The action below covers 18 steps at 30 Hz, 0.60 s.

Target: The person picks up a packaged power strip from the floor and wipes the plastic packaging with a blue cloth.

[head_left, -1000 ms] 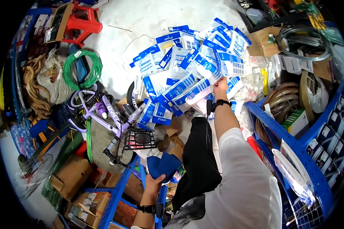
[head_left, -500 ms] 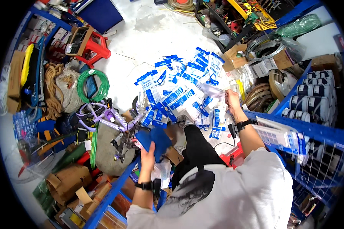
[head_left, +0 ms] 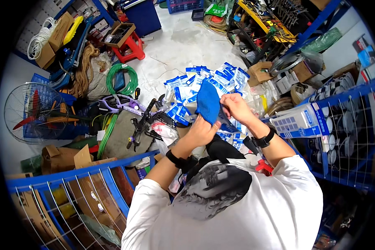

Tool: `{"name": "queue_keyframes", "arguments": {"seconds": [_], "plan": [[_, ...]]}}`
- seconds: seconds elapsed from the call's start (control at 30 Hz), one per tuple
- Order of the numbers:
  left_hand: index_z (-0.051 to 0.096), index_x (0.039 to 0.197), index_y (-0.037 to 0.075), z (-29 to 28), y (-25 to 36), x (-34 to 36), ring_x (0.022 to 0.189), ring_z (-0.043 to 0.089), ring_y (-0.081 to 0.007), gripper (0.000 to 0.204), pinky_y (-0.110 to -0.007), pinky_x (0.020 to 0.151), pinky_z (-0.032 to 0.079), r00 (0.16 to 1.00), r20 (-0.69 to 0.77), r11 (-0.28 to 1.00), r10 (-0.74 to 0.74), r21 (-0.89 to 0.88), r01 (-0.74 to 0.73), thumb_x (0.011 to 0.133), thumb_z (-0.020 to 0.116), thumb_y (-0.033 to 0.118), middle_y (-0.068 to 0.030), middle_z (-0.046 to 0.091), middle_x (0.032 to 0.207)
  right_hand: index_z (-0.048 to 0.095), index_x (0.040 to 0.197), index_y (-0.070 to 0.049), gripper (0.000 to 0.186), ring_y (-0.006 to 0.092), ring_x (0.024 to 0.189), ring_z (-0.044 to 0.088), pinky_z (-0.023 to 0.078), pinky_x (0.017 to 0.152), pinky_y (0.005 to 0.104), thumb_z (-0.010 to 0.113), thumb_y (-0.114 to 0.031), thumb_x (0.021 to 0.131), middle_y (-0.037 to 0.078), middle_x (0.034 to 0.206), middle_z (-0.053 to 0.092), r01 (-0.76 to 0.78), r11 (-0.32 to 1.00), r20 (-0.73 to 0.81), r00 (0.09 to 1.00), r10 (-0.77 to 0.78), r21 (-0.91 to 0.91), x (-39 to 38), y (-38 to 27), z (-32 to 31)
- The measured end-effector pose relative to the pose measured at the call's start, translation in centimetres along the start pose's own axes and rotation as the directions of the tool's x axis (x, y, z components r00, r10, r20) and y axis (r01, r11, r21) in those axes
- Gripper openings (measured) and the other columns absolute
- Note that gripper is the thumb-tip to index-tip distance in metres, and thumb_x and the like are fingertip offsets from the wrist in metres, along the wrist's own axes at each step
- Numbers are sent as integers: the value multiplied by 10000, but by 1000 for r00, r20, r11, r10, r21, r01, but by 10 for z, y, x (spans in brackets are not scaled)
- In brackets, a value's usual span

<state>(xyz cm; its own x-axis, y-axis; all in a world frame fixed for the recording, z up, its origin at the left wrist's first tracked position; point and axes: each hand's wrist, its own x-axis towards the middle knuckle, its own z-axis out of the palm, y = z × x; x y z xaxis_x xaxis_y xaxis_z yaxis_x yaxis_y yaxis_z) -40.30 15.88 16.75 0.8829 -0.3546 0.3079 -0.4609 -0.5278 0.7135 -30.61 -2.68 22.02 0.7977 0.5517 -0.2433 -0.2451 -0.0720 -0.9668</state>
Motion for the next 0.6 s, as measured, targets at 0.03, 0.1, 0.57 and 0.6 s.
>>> {"name": "queue_keyframes", "arguments": {"seconds": [0.03, 0.1, 0.57, 0.6], "plan": [[517, 1276, -61, 10, 10, -4, 1112, 521, -517, 600, -544, 979, 410, 995, -89, 998, 46, -42, -50, 1029, 487, 486, -303, 554, 1206, 573, 727, -39, 323, 105, 460, 490, 404, 473, 250, 496, -173, 1011, 23, 551, 540, 17, 998, -2, 1000, -17, 68, -11, -9, 15], [473, 1329, -61, 27, 25, -20, 1196, 502, -474, 809, -515, 1034, 394, 991, -83, 992, 107, 75, -101, 943, 543, 647, -302, 503, 1292, 561, 749, -52, 309, 112, 487, 499, 422, 508, 251, 488, -179, 1021, 27, 577, 543, 70, 985, -3, 998, -70, 160, -30, -17, 33], [639, 1218, -7, 27, 127, -5, 964, 617, -111, 227, -283, 864, 495, 891, -41, 681, -452, -661, 315, 1034, 548, 90, -43, 688, 1090, 618, 876, -31, 295, 112, 708, 619, 504, 652, 267, 537, -263, 1040, 39, 773, 665, 79, 996, 48, 996, -81, 33, -115, -35, -8], [645, 1221, -6, 39, 127, 2, 949, 632, -113, 230, -281, 850, 508, 832, 33, 532, -554, -755, 384, 1033, 550, 87, -49, 697, 1091, 617, 878, -25, 297, 119, 716, 627, 507, 654, 279, 552, -270, 1033, 42, 774, 665, 102, 995, 37, 994, -102, -4, -121, -32, -18]]}}
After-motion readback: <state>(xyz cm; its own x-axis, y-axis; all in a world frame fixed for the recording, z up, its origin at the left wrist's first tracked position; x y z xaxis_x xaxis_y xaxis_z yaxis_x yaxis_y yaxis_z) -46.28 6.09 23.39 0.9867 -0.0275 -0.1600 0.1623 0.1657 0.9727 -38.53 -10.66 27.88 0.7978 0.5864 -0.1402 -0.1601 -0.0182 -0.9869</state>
